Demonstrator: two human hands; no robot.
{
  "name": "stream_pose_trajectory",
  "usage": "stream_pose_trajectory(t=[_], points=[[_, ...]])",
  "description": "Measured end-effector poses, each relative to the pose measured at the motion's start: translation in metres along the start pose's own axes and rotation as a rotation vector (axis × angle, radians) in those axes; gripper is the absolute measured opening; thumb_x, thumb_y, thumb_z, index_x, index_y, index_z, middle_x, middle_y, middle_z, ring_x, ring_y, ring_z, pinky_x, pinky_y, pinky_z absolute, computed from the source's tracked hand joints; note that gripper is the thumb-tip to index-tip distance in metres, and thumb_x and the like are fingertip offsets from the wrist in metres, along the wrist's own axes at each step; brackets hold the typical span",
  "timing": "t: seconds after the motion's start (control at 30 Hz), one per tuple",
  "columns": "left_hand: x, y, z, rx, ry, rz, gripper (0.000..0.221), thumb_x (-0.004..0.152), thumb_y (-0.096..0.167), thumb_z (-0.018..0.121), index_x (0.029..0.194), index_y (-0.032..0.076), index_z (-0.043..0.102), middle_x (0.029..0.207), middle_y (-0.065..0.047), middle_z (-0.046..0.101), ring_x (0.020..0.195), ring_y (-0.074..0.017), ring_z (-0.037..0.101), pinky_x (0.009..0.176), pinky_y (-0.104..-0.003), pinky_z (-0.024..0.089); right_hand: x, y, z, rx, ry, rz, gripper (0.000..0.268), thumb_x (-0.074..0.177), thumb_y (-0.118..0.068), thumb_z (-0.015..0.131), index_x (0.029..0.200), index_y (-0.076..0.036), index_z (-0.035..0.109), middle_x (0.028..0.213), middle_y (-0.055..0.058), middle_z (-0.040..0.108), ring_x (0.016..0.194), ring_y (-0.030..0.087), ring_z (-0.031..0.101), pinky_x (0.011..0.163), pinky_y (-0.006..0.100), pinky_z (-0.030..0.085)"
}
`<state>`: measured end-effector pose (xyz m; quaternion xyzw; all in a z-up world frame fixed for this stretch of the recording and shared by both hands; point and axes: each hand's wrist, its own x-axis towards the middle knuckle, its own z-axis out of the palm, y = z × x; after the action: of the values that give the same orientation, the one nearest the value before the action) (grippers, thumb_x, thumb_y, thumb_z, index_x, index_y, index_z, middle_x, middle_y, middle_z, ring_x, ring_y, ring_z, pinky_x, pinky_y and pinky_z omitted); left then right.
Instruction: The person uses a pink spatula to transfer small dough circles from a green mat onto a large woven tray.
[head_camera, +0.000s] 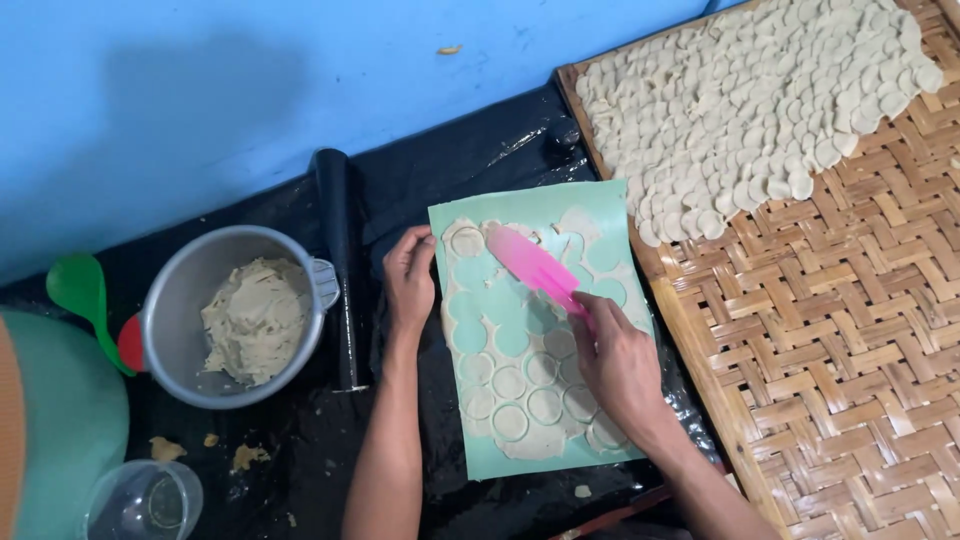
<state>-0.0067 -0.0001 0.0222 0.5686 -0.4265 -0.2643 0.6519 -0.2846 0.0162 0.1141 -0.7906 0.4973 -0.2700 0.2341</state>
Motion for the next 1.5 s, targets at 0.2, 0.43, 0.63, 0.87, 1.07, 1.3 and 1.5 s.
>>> stream_pose_trajectory(t=[0.2,0.43,0.63,0.87,1.07,1.3,1.5], points=[[0.0,-0.001,0.0,-0.007,-0.008,0.001,0.019,0.103,0.01,0.056,0.106,-0.003,0.07,0.086,0.0,0.068,0.076,-0.0048,0.054,0.067,-0.023,0.042,0.007,0.005,0.006,-0.021,-0.022,0.008,0.025,0.093,-0.01,0.065,0.118,-0.004,0.064,0.098,0.017,0.072,0.065,0.035,0.071,0.056,0.045,0.055],[-0.001,0.003,0.0,0.02,-0.001,-0.013,0.02,0.102,0.01,0.056,0.105,-0.002,0.07,0.083,0.0,0.067,0.072,-0.0049,0.052,0.064,-0.023,0.04,0.018,0.005,0.016,0.004,-0.014,0.021,0.025,0.094,-0.005,0.062,0.119,-0.002,0.063,0.101,0.019,0.072,0.067,0.038,0.069,0.057,0.047,0.054],[0.0,0.001,0.0,0.024,0.001,-0.01,0.019,0.102,0.009,0.056,0.105,-0.003,0.07,0.085,0.0,0.068,0.074,-0.0046,0.053,0.065,-0.023,0.041,0.024,0.004,0.006,0.056,-0.06,0.047,0.022,0.094,-0.01,0.065,0.115,-0.003,0.065,0.1,0.02,0.072,0.072,0.039,0.071,0.061,0.048,0.053],[0.0,0.003,0.0,0.015,0.005,-0.012,0.02,0.102,0.009,0.055,0.105,-0.003,0.07,0.086,0.0,0.07,0.074,-0.005,0.055,0.065,-0.023,0.042,0.03,0.009,0.013,0.125,-0.106,0.062,0.024,0.093,-0.014,0.068,0.115,-0.004,0.066,0.097,0.02,0.073,0.074,0.035,0.072,0.063,0.045,0.054],[0.0,0.001,0.001,0.029,0.003,-0.032,0.021,0.102,0.01,0.055,0.106,-0.002,0.071,0.084,0.001,0.069,0.07,-0.0048,0.052,0.063,-0.023,0.04,0.034,0.021,0.014,0.221,-0.206,0.115,0.026,0.095,-0.02,0.069,0.115,-0.004,0.065,0.091,0.015,0.076,0.07,0.024,0.073,0.064,0.038,0.056],[-0.001,0.0,0.0,0.01,0.005,-0.014,0.02,0.103,0.01,0.055,0.105,-0.002,0.071,0.084,0.002,0.067,0.07,-0.0037,0.05,0.062,-0.023,0.039,0.032,0.026,0.013,0.448,-0.357,0.223,0.022,0.096,-0.016,0.066,0.115,-0.004,0.065,0.085,0.006,0.072,0.065,0.01,0.065,0.059,0.028,0.054],[-0.001,-0.011,-0.004,0.008,0.003,-0.021,0.018,0.103,0.009,0.057,0.106,-0.003,0.07,0.084,0.003,0.065,0.07,-0.0035,0.048,0.061,-0.023,0.037,0.018,0.054,0.01,0.702,-0.359,0.306,0.021,0.098,-0.013,0.066,0.115,-0.001,0.066,0.083,0.003,0.066,0.064,0.007,0.058,0.055,0.024,0.047]])
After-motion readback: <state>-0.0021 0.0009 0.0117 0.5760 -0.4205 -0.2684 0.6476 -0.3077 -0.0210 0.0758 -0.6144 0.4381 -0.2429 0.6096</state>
